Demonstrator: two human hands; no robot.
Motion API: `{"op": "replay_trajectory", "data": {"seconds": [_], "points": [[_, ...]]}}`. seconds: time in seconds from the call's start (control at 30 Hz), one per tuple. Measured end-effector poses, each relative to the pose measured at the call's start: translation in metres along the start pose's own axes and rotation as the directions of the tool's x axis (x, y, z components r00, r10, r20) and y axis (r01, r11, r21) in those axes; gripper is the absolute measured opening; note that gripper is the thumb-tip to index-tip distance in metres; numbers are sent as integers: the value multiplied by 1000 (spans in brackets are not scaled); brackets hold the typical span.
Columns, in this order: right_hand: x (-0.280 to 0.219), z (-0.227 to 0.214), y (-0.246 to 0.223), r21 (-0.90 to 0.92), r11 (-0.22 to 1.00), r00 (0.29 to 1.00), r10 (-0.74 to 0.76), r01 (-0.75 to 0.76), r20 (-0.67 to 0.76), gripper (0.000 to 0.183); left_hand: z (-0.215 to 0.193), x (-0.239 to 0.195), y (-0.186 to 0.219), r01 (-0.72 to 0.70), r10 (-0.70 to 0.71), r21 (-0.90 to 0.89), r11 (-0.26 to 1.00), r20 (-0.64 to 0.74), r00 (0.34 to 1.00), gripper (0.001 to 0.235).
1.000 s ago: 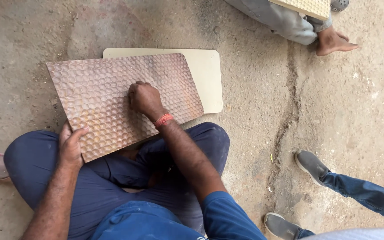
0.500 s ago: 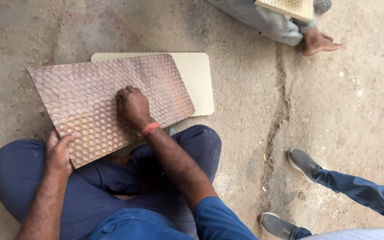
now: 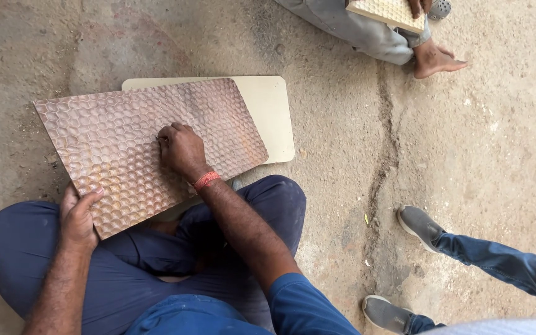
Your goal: The person sits on the floor holding a carved wooden panel on their lap and rubs its textured surface with a small handheld scraper, working across different areas and repositioning the panel to treat the raised pattern.
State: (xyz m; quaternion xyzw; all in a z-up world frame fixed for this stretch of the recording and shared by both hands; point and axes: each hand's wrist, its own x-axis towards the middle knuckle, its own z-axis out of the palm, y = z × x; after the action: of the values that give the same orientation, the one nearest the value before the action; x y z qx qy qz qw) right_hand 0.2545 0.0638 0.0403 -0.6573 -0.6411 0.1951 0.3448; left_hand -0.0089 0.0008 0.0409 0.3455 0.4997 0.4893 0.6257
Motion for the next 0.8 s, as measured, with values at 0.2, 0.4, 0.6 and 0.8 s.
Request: {"op": "replay_trajectory", "data": {"seconds": [0.2,0.4,0.6,0.8], "points": [[0,1,1,-3,1000,1000,9,-9,8,12,-4,2,-3,4,-5,-16,1000,-4,1000,59],[-1,0,0,6,1000,1000,3,-3,-20,12,-6,3,-4,-23,24,-25,999,28,999,55],[-2,-4,2,10,1000,1000,5,-5,-22,10,-5,3,0,-56,57,-8,998,80,995,59],[-7,-10,3,23,1000,1000,20,-21,22,9,-7,5,-5,-45,40,44,998,112,993,68]]}}
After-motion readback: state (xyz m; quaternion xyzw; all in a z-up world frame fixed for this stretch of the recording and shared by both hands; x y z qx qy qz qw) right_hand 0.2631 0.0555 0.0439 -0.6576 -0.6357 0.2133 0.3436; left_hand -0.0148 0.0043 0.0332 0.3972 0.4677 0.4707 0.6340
